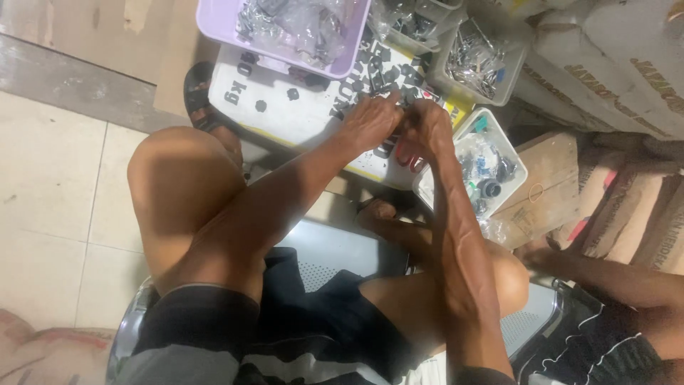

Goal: The person sits on a low stool and sorts small metal hardware items, such as screws and bolts, from a purple container onto a white digital scale. They handle the items by hand, picking them up and placing them down repeatedly.

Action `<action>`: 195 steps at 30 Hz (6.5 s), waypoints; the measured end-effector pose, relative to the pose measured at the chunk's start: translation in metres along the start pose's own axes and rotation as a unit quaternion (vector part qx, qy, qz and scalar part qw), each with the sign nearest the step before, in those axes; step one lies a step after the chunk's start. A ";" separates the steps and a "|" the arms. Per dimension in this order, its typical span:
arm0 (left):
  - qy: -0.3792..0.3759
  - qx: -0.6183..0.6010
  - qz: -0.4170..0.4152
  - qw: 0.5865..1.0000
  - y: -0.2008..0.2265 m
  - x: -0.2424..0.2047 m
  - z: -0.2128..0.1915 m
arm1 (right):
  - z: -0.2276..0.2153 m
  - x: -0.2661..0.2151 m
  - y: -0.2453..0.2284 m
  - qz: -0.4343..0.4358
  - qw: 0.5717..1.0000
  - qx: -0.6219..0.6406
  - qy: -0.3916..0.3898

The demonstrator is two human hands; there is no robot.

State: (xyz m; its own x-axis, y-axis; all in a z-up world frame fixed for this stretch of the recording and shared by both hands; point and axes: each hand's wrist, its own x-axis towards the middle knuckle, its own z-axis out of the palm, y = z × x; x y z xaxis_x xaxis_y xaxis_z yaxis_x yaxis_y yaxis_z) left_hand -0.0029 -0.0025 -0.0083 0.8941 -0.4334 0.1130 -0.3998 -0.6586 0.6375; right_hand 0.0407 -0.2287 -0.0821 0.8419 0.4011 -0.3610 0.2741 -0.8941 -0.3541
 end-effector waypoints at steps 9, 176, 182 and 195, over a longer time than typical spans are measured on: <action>0.023 -0.087 -0.146 0.985 -0.015 0.023 0.054 | -0.058 -0.025 -0.041 0.041 0.973 0.203 0.100; 0.164 -0.191 -0.156 0.955 -0.013 0.001 0.061 | -0.105 -0.065 -0.069 -0.005 0.956 0.281 0.079; 0.112 -0.254 -0.296 0.914 0.057 0.023 -0.066 | -0.147 -0.072 -0.102 -0.116 0.901 0.401 0.119; 0.175 -0.404 -0.297 0.847 0.032 0.039 -0.107 | -0.141 -0.069 -0.126 -0.163 0.833 0.489 0.201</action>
State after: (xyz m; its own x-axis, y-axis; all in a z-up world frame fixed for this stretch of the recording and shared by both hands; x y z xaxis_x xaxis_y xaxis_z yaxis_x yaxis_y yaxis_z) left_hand 0.0409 0.0252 0.0984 0.9510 0.1288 -0.2810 0.2831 0.0015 0.9591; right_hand 0.0132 -0.1721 0.1090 0.9384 0.3154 0.1409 0.1746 -0.0811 -0.9813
